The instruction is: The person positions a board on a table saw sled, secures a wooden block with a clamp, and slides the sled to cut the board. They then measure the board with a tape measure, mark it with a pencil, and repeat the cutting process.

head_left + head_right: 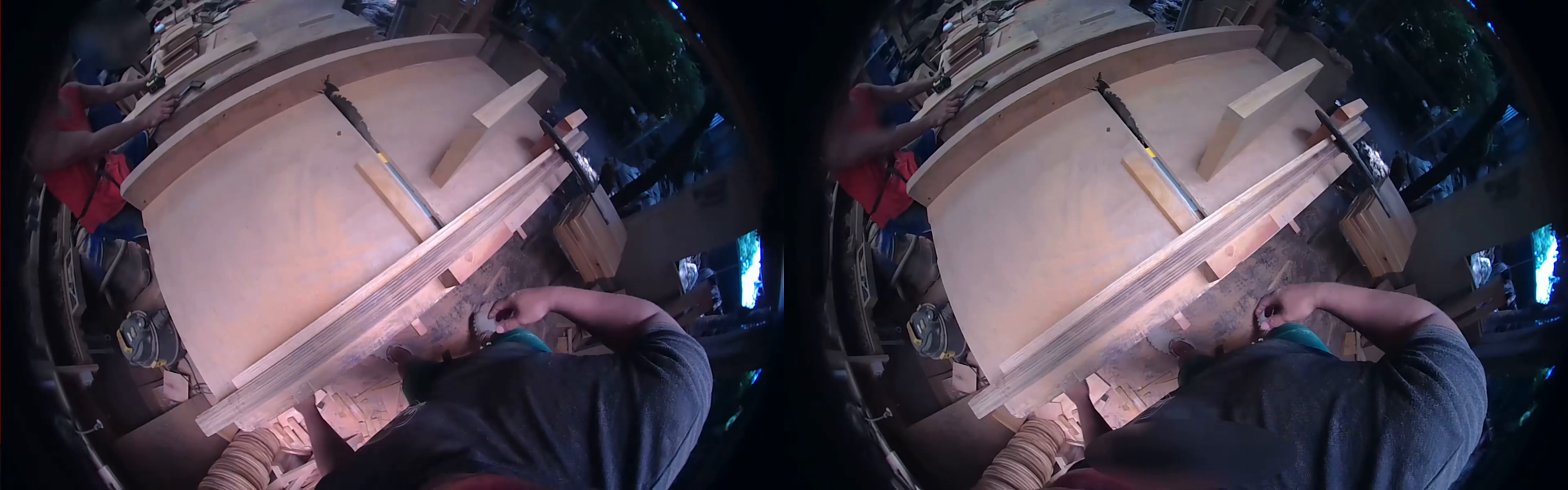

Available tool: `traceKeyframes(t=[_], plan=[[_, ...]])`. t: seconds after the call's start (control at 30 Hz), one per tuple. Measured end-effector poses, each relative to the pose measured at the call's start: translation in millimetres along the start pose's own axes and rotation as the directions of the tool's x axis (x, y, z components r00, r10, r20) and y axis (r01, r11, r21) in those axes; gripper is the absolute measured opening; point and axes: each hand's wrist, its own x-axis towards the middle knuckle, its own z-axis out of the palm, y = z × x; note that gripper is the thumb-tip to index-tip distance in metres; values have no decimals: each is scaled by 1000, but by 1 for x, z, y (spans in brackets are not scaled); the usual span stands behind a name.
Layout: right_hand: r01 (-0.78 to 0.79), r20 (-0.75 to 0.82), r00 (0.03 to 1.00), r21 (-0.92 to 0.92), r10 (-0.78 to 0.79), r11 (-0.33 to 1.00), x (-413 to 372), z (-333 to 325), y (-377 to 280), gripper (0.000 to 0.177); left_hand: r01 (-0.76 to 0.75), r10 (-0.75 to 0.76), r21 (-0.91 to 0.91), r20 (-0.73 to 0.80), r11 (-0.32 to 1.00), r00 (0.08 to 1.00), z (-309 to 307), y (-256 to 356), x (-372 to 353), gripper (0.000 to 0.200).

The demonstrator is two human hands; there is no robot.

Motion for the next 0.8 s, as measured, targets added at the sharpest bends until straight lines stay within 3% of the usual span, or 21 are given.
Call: traceKeyframes(t=[0.03, 0.07, 0.13, 0.2, 0.23, 0.3, 0.37, 0.4, 0.43, 0.47, 0.5, 0.53, 0.57, 0.6, 0.67, 0.8], plan=[[157, 6, 987, 122, -159, 980, -6, -9, -23, 60, 26, -23, -443, 13, 896, 1000, -50, 82, -61, 40], [307, -4, 949, 245, -316, 920, -9, -15, -46, 56, -104, 116, -519, -9, 848, 993, -41, 76, -96, 46], [428, -20, 898, 260, -439, 865, -7, -28, -90, 51, -140, 310, -586, 201, 798, 929, -73, 111, -156, 51], [608, -33, 785, 228, -618, 761, -6, -40, -133, 54, -101, 352, -667, 253, 739, 901, -139, 182, -186, 53], [637, 6, 757, 213, -653, 741, -8, -46, -152, 57, -108, 348, -718, 195, 688, 917, -154, 197, -189, 59], [728, 15, 670, 180, -742, 662, -14, -52, -185, 70, -252, 333, -780, -60, 572, 941, -189, 246, -189, 70], [793, -13, 597, 166, -802, 587, -25, -50, -206, 81, -416, 366, -740, -244, 529, 898, -210, 310, -177, 77], [873, -206, 458, -81, -865, 482, -34, -47, -213, 89, -432, 359, -743, -272, 512, 893, -219, 353, -174, 80], [863, -349, 260, -334, -900, 379, -40, -45, -216, 98, -388, 410, -860, -239, 332, 880, -222, 395, -178, 89], [870, -347, 246, -332, -905, 364, -44, -50, -215, 98, -447, 559, -860, -250, 246, 790, -214, 413, -171, 107], [786, -492, 225, -418, -841, 455, -47, -62, -211, 103, -466, 651, -844, -199, 266, 732, -210, 438, -175, 117], [687, -623, 177, -476, -762, 549, -49, -76, -204, 108, -461, 665, -863, -222, 206, 713, -202, 466, -185, 119], [696, -617, 167, -479, -769, 535, -52, -89, -193, 108, -493, 744, -846, -194, 203, 639, -195, 473, -181, 113], [744, -656, 120, -438, -745, 505, -55, -103, -176, 104, -498, 754, -844, -194, 198, 628, -190, 483, -181, 102], [804, -672, 74, -397, -737, 443, -63, -127, -142, 100, -432, 683, -901, -290, 41, 671, -170, 511, -155, 82], [813, -500, 170, -415, -849, 408, -96, -177, -79, 90, -565, 545, -822, -445, 66, 710, -163, 619, -147, 60]])
